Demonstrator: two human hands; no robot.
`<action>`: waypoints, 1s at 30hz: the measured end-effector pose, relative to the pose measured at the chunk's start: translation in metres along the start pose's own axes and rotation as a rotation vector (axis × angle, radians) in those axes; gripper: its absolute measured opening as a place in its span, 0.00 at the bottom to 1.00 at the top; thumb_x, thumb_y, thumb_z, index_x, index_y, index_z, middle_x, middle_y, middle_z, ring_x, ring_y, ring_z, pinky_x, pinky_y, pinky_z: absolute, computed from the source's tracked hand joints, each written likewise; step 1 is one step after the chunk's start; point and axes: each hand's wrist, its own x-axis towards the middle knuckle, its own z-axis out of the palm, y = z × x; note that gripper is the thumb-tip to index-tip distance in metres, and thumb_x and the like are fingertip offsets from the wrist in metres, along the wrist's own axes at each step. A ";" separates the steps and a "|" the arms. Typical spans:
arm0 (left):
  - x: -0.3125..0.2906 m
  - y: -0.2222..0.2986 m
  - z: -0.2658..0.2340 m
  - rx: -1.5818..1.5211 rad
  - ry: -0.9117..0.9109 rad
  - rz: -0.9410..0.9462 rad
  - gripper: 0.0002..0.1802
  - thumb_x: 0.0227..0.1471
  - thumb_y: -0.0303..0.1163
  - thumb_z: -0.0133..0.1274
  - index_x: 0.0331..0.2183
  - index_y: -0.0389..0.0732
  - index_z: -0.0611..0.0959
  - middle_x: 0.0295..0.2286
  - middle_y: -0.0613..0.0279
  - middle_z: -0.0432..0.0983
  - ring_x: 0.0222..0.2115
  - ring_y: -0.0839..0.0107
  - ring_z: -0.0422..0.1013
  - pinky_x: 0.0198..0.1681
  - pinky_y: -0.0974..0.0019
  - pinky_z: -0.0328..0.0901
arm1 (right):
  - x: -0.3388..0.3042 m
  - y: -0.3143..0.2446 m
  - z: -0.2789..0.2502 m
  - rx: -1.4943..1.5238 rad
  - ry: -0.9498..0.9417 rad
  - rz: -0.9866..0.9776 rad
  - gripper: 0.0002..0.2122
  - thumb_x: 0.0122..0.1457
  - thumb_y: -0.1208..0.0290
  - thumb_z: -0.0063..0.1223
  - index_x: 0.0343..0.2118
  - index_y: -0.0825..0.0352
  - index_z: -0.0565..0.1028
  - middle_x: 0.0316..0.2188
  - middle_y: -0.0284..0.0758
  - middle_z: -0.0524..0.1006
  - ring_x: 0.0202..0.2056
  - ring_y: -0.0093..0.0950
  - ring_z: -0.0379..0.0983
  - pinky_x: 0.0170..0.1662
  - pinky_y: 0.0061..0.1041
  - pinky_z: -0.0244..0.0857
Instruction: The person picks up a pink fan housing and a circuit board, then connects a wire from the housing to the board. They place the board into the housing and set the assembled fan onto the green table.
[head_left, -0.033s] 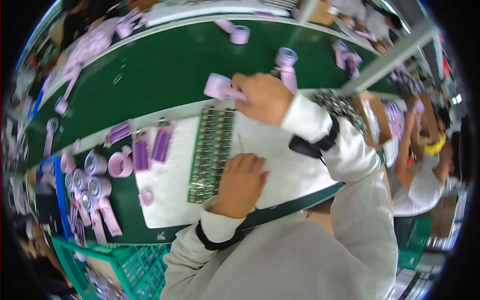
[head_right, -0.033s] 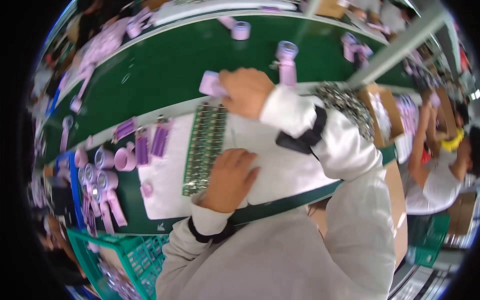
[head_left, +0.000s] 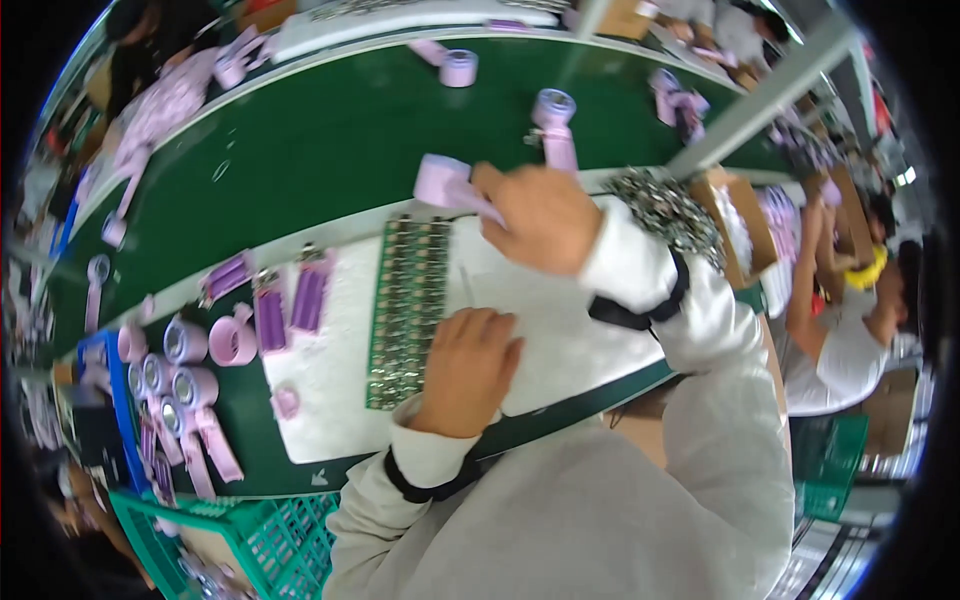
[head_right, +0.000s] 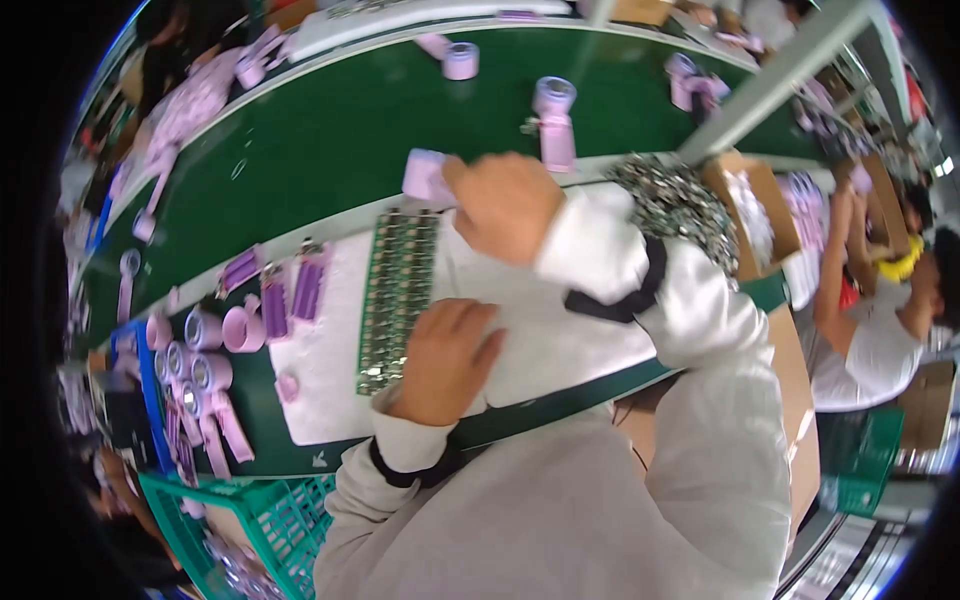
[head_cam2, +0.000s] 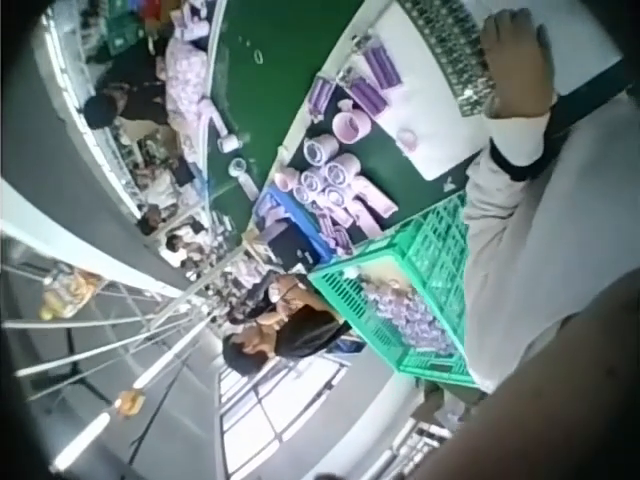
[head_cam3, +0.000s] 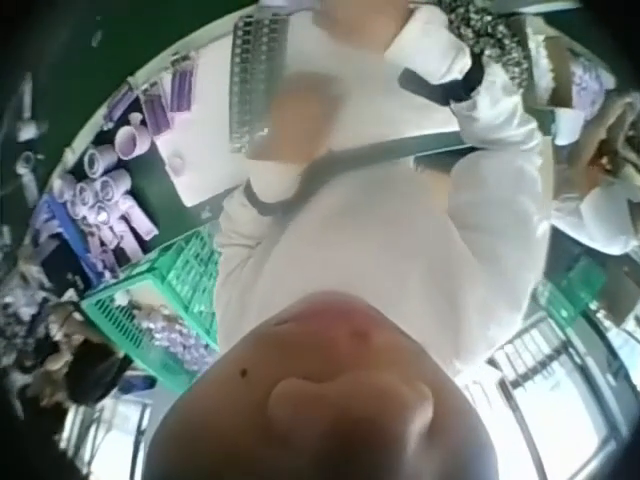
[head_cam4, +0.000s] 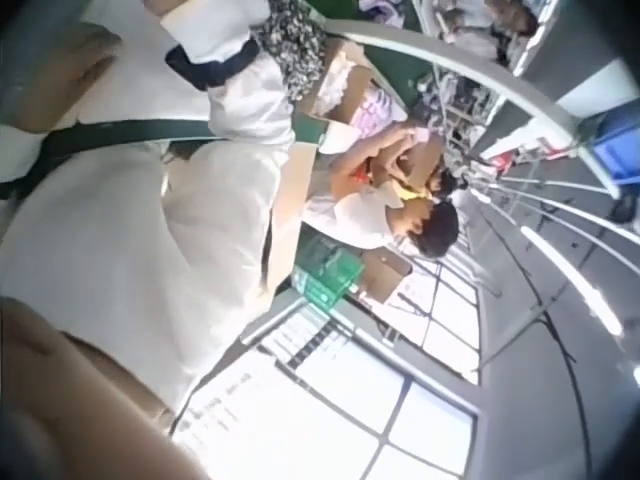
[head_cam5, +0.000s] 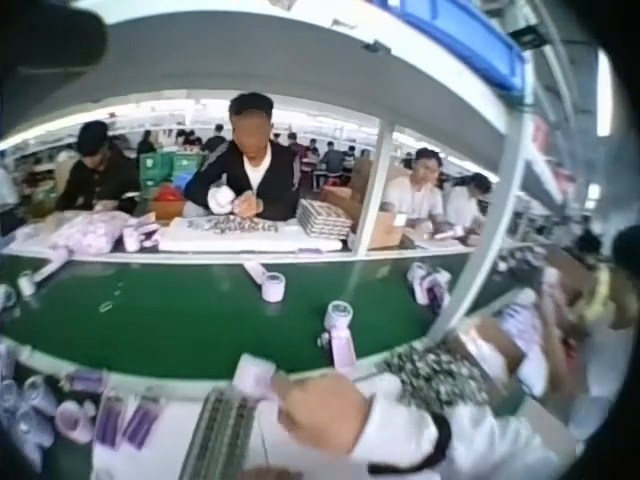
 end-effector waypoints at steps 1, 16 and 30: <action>0.002 0.000 -0.002 -0.069 0.022 -0.051 0.14 0.51 0.29 0.63 0.41 0.38 0.83 0.36 0.56 0.78 0.37 0.58 0.74 0.41 0.56 0.69 | -0.039 -0.006 -0.009 -0.089 0.064 0.031 0.13 0.53 0.72 0.58 0.41 0.68 0.72 0.20 0.43 0.77 0.22 0.45 0.76 0.25 0.43 0.68; 0.139 0.086 0.073 0.097 -0.401 0.400 0.13 0.51 0.32 0.64 0.37 0.36 0.83 0.31 0.52 0.78 0.31 0.51 0.76 0.35 0.53 0.70 | -0.226 -0.062 0.044 0.039 0.154 0.178 0.19 0.52 0.62 0.63 0.41 0.70 0.74 0.27 0.35 0.76 0.29 0.30 0.78 0.31 0.27 0.71; 0.111 0.103 0.035 -0.431 -0.382 -0.079 0.11 0.52 0.17 0.62 0.40 0.34 0.84 0.35 0.59 0.81 0.34 0.72 0.77 0.40 0.71 0.73 | -0.238 -0.033 0.052 0.451 0.143 0.119 0.15 0.51 0.69 0.64 0.40 0.68 0.74 0.28 0.37 0.77 0.24 0.36 0.77 0.29 0.34 0.72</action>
